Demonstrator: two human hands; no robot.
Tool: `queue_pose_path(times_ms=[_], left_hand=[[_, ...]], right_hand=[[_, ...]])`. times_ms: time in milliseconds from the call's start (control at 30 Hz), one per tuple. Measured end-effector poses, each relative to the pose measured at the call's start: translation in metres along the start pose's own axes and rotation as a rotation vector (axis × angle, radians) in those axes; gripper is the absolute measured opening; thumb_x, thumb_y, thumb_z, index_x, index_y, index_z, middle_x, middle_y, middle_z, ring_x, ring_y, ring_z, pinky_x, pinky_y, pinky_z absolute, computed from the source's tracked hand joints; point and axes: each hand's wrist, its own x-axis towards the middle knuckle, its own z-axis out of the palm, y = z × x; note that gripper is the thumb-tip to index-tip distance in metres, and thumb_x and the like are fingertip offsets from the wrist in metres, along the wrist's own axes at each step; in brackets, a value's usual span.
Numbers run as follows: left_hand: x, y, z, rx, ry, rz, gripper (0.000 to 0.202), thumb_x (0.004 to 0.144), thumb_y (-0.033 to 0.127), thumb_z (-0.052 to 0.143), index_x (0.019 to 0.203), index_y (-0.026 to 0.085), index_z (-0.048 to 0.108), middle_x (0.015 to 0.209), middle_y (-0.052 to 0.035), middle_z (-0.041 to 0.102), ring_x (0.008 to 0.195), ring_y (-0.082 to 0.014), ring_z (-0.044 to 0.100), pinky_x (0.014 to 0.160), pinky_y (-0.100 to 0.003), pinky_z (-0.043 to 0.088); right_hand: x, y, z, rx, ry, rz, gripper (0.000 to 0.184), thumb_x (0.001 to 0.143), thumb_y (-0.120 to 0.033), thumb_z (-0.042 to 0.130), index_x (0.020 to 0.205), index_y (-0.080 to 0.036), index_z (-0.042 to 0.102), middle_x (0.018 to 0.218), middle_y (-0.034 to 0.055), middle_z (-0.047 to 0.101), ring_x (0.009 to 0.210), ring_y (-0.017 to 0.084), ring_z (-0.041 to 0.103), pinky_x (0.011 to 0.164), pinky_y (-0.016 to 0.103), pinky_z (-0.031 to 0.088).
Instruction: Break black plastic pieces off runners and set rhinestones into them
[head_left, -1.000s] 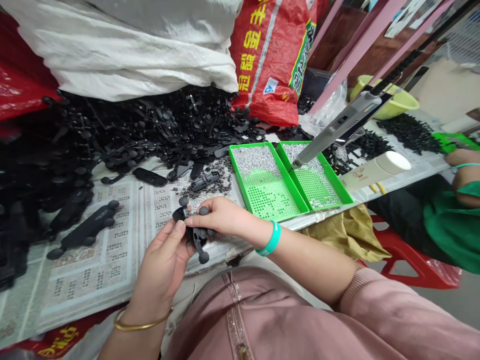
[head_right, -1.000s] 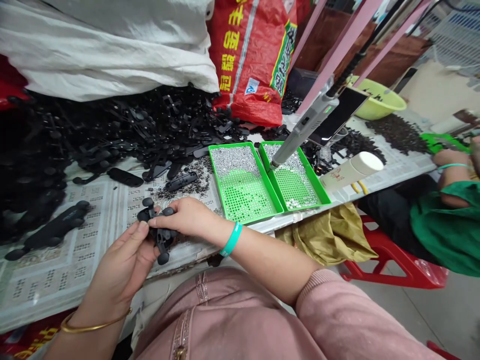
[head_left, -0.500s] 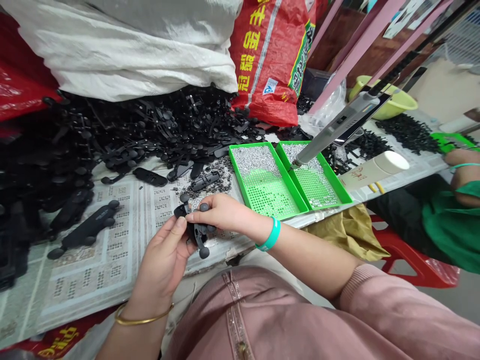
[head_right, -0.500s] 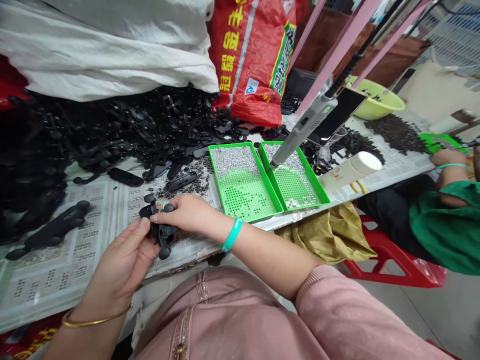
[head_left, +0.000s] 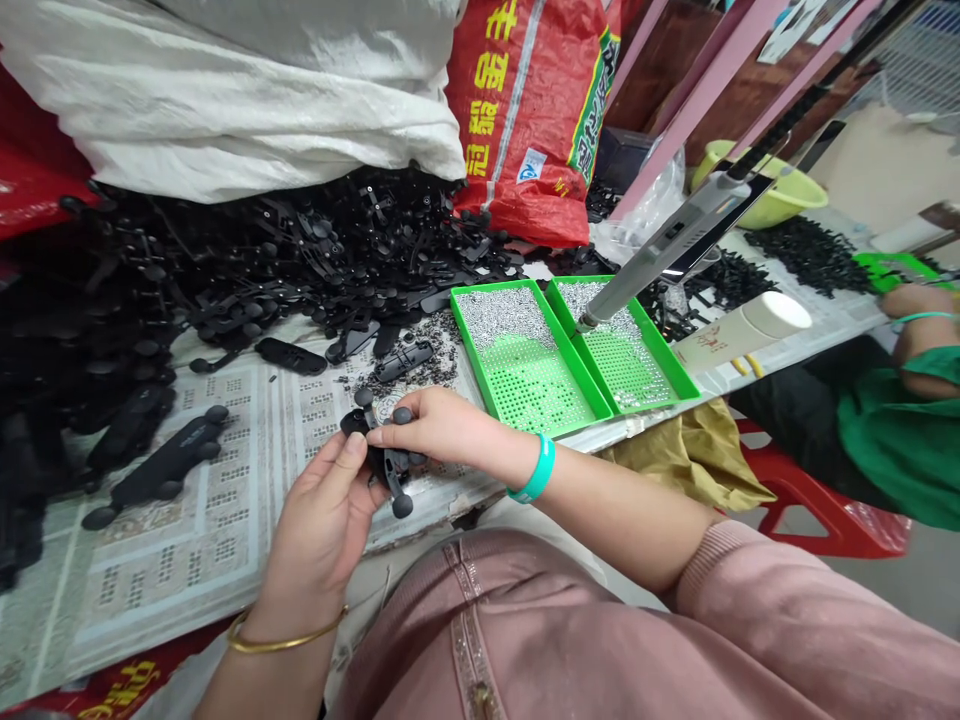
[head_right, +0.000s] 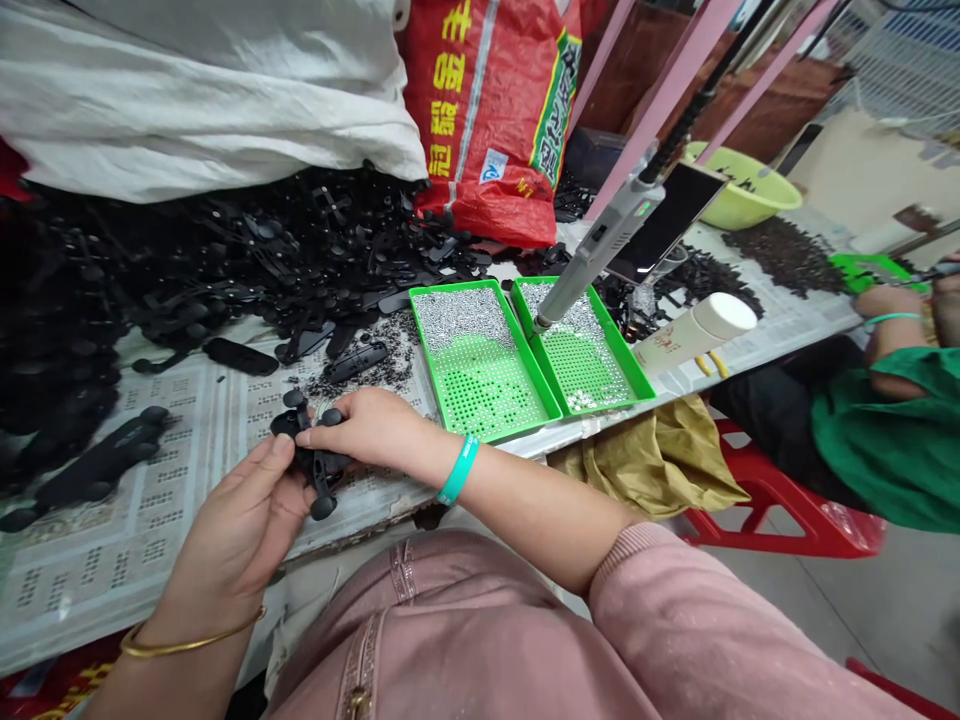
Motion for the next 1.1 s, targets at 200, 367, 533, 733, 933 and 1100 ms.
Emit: queue_pose_path(times_ms=[200,367,533,733,933,1100], left_hand=[[-0.001,0.001,0.002,0.002,0.014,0.028,0.026,0.072,0.023,0.07,0.097,0.017,0.067,0.1,-0.0075,0.071,0.093,-0.0215,0.065,0.073,-0.032,0.057],[-0.004,0.001,0.003,0.02,-0.014,0.016,0.029,0.072,0.024,0.07,0.101,0.018,0.067,0.104,-0.0073,0.07,0.092,-0.0199,0.065,0.068,-0.027,0.057],[-0.008,-0.001,0.004,0.129,-0.015,0.015,0.046,0.063,0.016,0.075,0.108,0.023,0.065,0.11,-0.0032,0.067,0.093,-0.0137,0.062,0.064,-0.016,0.051],[-0.007,0.0,0.007,0.079,0.151,0.105,0.044,0.063,0.013,0.073,0.104,0.026,0.066,0.105,0.0004,0.067,0.087,-0.0103,0.062,0.063,-0.013,0.048],[-0.006,-0.003,0.012,0.071,0.187,0.174,0.042,0.066,0.013,0.07,0.105,0.027,0.065,0.108,-0.0004,0.068,0.1,-0.0148,0.06,0.071,-0.017,0.049],[-0.009,-0.007,0.015,0.087,0.199,0.195,0.041,0.067,0.015,0.07,0.105,0.028,0.065,0.114,0.0,0.065,0.102,-0.0148,0.059,0.069,-0.015,0.048]], right_hand=[[-0.003,0.005,0.003,0.031,0.043,-0.006,0.04,0.073,-0.057,0.056,0.065,-0.018,0.052,0.05,-0.0044,0.05,0.047,0.007,0.046,0.046,0.02,0.03],[-0.001,0.008,0.002,0.127,-0.016,0.015,0.04,0.072,-0.057,0.059,0.068,-0.018,0.052,0.051,-0.0054,0.049,0.046,0.007,0.045,0.045,0.019,0.032],[0.0,0.01,0.001,0.257,-0.048,0.004,0.04,0.068,-0.053,0.067,0.066,-0.017,0.049,0.051,-0.0062,0.047,0.046,0.006,0.044,0.043,0.019,0.031],[-0.017,0.018,0.009,0.806,-0.025,0.011,0.029,0.069,-0.03,0.069,0.088,-0.018,0.05,0.067,-0.0055,0.055,0.053,0.006,0.051,0.054,0.02,0.042],[-0.019,0.028,0.025,0.866,-0.015,0.061,0.026,0.063,-0.016,0.072,0.078,-0.016,0.051,0.059,-0.0067,0.056,0.054,0.006,0.053,0.058,0.019,0.042],[-0.014,0.024,0.026,0.893,-0.018,0.149,0.014,0.07,-0.01,0.063,0.071,-0.015,0.05,0.052,-0.006,0.058,0.048,0.006,0.054,0.055,0.017,0.044]])
